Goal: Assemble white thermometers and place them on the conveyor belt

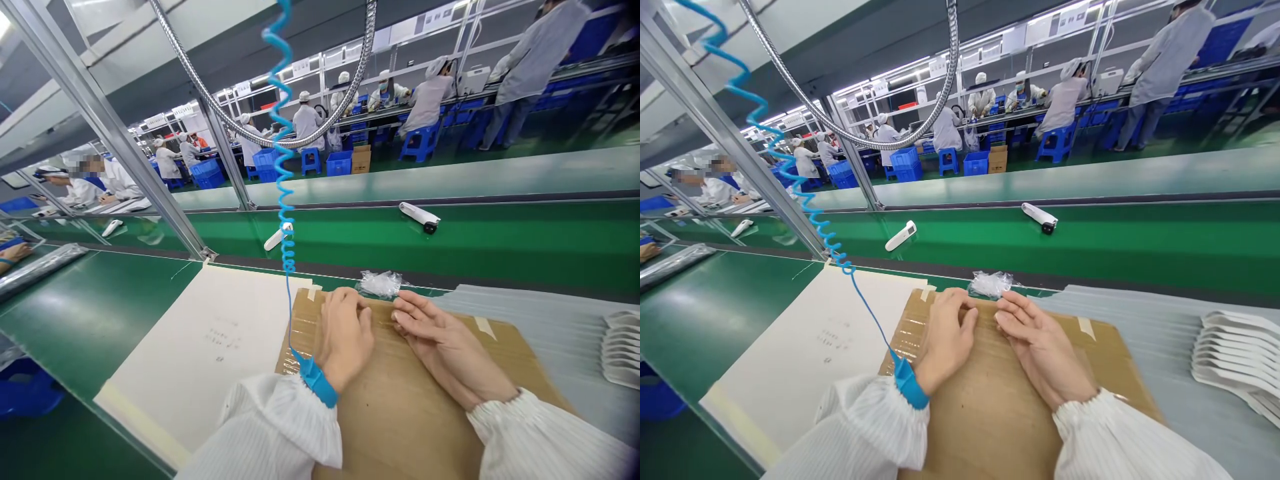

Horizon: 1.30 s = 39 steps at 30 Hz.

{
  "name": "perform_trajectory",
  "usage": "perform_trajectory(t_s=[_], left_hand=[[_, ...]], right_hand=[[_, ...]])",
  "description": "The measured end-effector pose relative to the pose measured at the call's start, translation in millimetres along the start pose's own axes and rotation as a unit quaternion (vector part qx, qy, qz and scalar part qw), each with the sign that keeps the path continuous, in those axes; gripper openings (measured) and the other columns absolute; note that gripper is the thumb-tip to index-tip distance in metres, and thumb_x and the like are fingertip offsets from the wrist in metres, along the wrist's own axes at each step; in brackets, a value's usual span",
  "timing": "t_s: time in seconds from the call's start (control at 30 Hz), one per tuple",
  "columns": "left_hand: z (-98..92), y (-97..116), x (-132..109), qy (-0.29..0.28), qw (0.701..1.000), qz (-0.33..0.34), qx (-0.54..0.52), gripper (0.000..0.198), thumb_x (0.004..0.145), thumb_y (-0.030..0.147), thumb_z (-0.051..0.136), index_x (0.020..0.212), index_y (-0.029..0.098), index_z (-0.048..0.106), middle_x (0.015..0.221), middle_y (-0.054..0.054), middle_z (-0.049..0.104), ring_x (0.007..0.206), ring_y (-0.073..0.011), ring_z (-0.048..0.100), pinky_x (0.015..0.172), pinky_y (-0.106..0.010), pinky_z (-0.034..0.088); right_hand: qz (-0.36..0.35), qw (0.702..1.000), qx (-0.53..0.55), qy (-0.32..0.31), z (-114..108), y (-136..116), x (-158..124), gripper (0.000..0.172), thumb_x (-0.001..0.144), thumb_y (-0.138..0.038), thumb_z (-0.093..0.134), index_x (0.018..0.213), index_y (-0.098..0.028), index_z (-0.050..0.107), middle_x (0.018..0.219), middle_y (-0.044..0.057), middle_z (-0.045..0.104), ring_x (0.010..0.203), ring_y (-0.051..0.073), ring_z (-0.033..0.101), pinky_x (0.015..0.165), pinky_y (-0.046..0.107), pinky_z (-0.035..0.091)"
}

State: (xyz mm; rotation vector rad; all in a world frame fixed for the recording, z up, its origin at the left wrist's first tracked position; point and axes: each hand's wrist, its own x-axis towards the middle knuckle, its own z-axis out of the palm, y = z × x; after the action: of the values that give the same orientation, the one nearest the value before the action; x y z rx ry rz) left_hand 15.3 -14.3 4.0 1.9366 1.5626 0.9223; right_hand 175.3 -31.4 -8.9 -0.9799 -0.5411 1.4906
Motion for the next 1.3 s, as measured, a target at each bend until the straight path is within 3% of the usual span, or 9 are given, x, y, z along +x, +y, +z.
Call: perform_trajectory(t_s=[0.13,0.43,0.77,1.3], left_hand=[[1.3,-2.0,-5.7,-0.022,0.999,0.035,0.019,0.013,0.093,0.013,0.055,0.085,0.021,0.061,0.119,-0.009,0.067,0.118,-0.0283,0.057,0.101,-0.048,0.047],[-3.4,-12.2,3.1,0.032,0.999,0.007,0.023,0.014,0.093,0.010,0.055,0.086,0.020,0.061,0.116,-0.010,0.067,0.117,-0.0279,0.059,0.104,-0.048,0.045],[-2.1,-17.7,5.3,0.057,0.997,0.030,0.037,0.019,0.095,0.007,0.047,0.089,0.018,0.061,0.108,-0.012,0.068,0.106,-0.0277,0.061,0.097,-0.047,0.048],[-4.5,-14.1,3.2,0.036,0.999,0.012,0.028,0.013,0.093,0.008,0.055,0.089,0.017,0.063,0.117,-0.012,0.067,0.117,-0.0289,0.059,0.104,-0.050,0.046]], right_hand=[[0.000,1.000,0.003,0.006,0.1,0.7,1.1,0.048,0.060,-0.015,0.096,0.103,-0.026,0.079,0.103,0.002,0.072,0.091,0.012,0.068,0.080,0.013,0.060],[0.019,1.000,-0.001,0.019,0.5,-3.4,-0.1,0.051,0.055,-0.019,0.100,0.100,-0.026,0.080,0.100,0.001,0.072,0.090,0.012,0.066,0.079,0.014,0.060],[0.016,1.000,0.004,0.005,1.1,-3.3,1.9,0.048,0.054,-0.017,0.100,0.097,-0.024,0.080,0.097,0.000,0.072,0.087,0.010,0.064,0.079,0.014,0.057],[0.022,1.000,-0.004,-0.011,-1.9,-2.7,3.1,0.042,0.061,-0.017,0.098,0.099,-0.026,0.080,0.099,0.001,0.072,0.090,0.011,0.064,0.082,0.016,0.058]])
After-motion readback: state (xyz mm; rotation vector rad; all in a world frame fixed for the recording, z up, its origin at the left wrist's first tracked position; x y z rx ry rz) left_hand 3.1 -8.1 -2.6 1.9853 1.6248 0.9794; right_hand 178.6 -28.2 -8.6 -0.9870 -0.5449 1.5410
